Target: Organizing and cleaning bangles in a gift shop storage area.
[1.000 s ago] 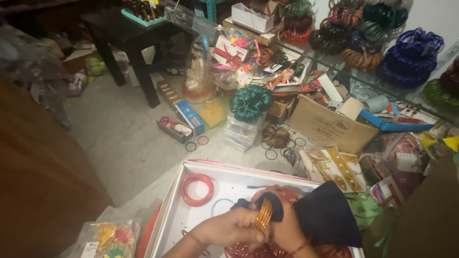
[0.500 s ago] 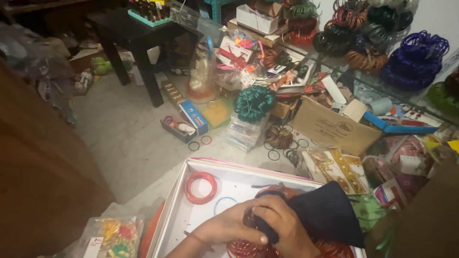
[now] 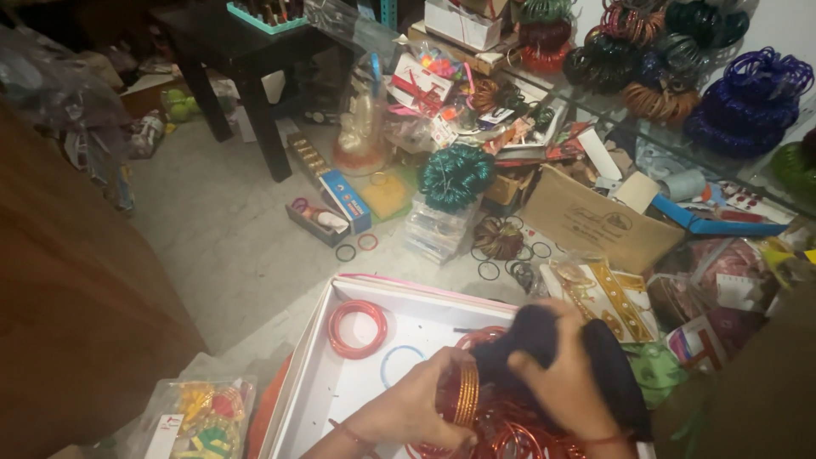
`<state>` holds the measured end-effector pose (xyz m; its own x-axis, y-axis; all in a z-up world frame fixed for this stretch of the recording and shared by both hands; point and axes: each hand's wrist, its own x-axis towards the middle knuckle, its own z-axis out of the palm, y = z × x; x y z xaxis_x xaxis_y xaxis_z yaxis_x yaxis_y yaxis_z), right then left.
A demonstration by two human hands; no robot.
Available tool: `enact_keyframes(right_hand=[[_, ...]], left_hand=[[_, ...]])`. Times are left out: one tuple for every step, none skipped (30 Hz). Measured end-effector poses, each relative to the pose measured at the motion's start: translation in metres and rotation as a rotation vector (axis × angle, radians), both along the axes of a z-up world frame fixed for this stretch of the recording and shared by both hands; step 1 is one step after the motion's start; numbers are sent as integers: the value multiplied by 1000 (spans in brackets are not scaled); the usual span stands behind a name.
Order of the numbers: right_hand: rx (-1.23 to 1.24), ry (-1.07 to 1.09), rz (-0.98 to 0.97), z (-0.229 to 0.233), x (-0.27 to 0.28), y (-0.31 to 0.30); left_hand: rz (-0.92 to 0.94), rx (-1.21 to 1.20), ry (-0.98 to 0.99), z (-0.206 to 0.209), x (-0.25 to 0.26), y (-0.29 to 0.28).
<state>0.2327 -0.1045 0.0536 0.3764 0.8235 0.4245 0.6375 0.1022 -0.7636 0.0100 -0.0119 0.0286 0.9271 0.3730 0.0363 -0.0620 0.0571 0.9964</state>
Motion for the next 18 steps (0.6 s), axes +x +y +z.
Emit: enact_keyframes(right_hand=[[55, -21, 0, 1, -10, 2], [54, -18, -1, 0, -23, 1], [73, -103, 253, 0, -35, 0], [91, -190, 505, 0, -47, 0], [91, -189, 502, 4, -47, 0], [14, -190, 464, 7, -49, 0], [-63, -192, 425, 10, -51, 0], [-63, -188, 426, 15, -46, 2], [-97, -185, 272, 20, -42, 4], [-131, -181, 118, 25, -36, 7], [-129, -178, 118, 22, -27, 8], [-91, -162, -12, 18, -17, 7], [-53, -145, -143, 14, -7, 6], [-58, -144, -141, 18, -1, 5], [-12, -168, -185, 23, 4, 4], [39, -192, -233, 27, 9, 5], [38, -191, -233, 28, 11, 5], [20, -205, -241, 29, 13, 5]], left_hand=[[26, 91, 31, -2, 1, 1], [26, 91, 33, 1, -1, 3], [58, 200, 71, 6, -3, 4], [88, 310, 107, 10, -3, 6], [85, 310, 108, 13, -1, 6], [36, 213, 24, 16, -1, 5], [-13, 115, -59, 20, -2, 5], [-12, 115, -55, 30, -4, 6], [-56, 254, 2, 40, -6, 7], [-100, 395, 59, 50, -8, 9], [-100, 396, 63, 51, -14, 15], [-69, 668, 154, 49, -20, 19], [-38, 940, 246, 48, -26, 23], [-38, 934, 248, 39, -32, 27], [-7, 1013, 375, 31, -38, 30], [24, 1096, 502, 23, -44, 36], [23, 1095, 503, 17, -47, 39], [26, 1193, 657, 10, -51, 41]])
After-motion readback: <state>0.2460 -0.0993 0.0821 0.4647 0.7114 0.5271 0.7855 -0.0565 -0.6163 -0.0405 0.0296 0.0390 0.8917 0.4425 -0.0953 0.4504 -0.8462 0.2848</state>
